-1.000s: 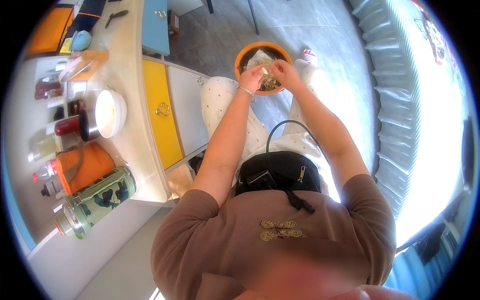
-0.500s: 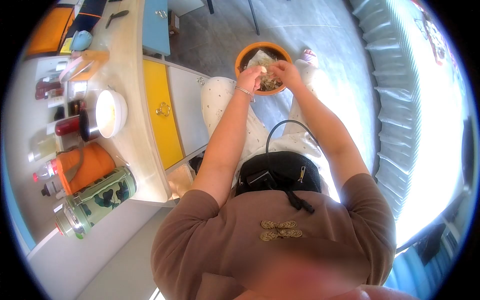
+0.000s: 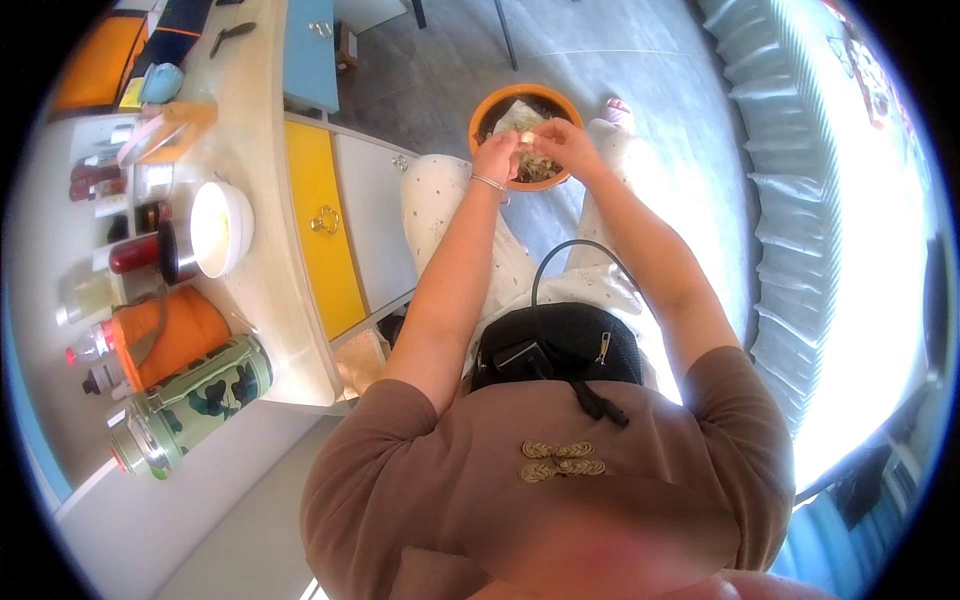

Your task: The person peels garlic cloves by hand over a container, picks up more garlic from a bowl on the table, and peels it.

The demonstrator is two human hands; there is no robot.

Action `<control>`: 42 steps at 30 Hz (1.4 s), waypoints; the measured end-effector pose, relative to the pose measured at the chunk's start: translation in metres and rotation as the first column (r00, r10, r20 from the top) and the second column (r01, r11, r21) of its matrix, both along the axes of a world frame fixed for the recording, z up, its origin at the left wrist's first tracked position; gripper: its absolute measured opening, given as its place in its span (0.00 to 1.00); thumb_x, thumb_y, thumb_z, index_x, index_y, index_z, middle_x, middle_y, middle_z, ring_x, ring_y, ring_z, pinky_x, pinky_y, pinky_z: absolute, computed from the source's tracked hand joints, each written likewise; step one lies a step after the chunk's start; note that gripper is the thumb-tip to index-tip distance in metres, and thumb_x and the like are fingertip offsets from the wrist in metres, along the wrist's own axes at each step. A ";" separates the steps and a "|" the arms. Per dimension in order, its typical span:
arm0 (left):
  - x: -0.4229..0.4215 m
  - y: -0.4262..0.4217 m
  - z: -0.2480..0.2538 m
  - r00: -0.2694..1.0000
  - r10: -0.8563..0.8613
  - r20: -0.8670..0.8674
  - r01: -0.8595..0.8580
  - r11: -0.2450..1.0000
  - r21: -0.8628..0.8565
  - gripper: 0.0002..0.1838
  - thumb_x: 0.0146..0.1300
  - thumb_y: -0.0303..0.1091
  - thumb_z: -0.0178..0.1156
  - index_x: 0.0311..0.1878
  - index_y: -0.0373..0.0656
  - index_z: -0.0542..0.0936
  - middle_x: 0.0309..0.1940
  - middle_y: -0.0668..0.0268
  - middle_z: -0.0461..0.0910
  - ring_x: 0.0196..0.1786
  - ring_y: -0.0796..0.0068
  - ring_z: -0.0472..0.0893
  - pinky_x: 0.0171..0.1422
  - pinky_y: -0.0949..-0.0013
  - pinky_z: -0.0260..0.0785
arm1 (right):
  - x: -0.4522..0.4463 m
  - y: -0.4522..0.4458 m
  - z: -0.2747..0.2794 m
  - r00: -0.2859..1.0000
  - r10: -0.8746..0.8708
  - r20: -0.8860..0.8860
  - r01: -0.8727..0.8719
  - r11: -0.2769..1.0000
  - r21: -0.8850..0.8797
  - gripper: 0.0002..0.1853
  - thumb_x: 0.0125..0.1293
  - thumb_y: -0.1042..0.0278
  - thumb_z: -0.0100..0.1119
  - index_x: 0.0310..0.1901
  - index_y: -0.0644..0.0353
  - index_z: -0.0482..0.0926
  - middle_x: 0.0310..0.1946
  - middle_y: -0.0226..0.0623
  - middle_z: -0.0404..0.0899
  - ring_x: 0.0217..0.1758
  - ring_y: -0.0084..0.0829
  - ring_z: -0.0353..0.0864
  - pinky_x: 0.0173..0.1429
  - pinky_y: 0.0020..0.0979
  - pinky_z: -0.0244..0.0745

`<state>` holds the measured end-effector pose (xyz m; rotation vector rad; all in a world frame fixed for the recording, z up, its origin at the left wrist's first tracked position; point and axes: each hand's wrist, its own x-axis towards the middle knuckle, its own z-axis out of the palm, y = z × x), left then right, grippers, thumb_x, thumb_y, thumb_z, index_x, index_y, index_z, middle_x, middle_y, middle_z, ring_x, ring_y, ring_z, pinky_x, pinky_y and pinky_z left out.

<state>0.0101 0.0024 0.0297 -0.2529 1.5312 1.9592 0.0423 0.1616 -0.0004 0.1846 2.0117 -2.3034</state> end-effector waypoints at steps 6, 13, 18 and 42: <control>0.000 0.004 -0.006 0.996 -0.034 -0.079 0.028 0.997 -0.074 0.11 0.64 0.37 0.53 0.41 0.39 0.77 0.30 0.68 0.78 0.15 0.87 0.62 0.16 0.80 0.50 | 0.000 0.001 0.002 1.000 0.018 0.015 -0.018 0.999 -0.035 0.08 0.59 0.71 0.60 0.38 0.63 0.74 0.29 0.32 0.78 0.31 0.21 0.77 0.35 0.22 0.73; 0.000 0.003 -0.008 0.997 -0.011 -0.075 0.007 0.999 -0.052 0.11 0.64 0.35 0.55 0.45 0.40 0.78 0.30 0.68 0.80 0.14 0.87 0.61 0.17 0.80 0.48 | -0.006 0.013 -0.009 0.953 -0.007 0.302 0.089 0.962 -0.259 0.07 0.63 0.67 0.55 0.36 0.62 0.74 0.30 0.31 0.78 0.29 0.20 0.76 0.34 0.20 0.71; -0.001 0.004 -0.005 0.997 0.009 -0.077 -0.013 0.999 -0.047 0.12 0.62 0.34 0.56 0.47 0.39 0.78 0.32 0.67 0.81 0.15 0.87 0.61 0.17 0.81 0.49 | 0.005 0.006 0.011 0.990 -0.044 0.133 0.051 0.998 -0.047 0.09 0.64 0.63 0.54 0.41 0.59 0.75 0.32 0.28 0.77 0.33 0.19 0.74 0.40 0.20 0.69; 0.002 0.010 -0.020 0.725 -0.260 -0.638 -0.146 0.847 -0.511 0.09 0.56 0.30 0.62 0.39 0.39 0.78 0.33 0.65 0.80 0.32 0.80 0.77 0.39 0.75 0.70 | 0.005 0.007 0.007 0.965 0.109 0.237 -0.051 0.970 -0.239 0.09 0.61 0.63 0.56 0.35 0.60 0.77 0.27 0.27 0.77 0.28 0.15 0.72 0.32 0.17 0.66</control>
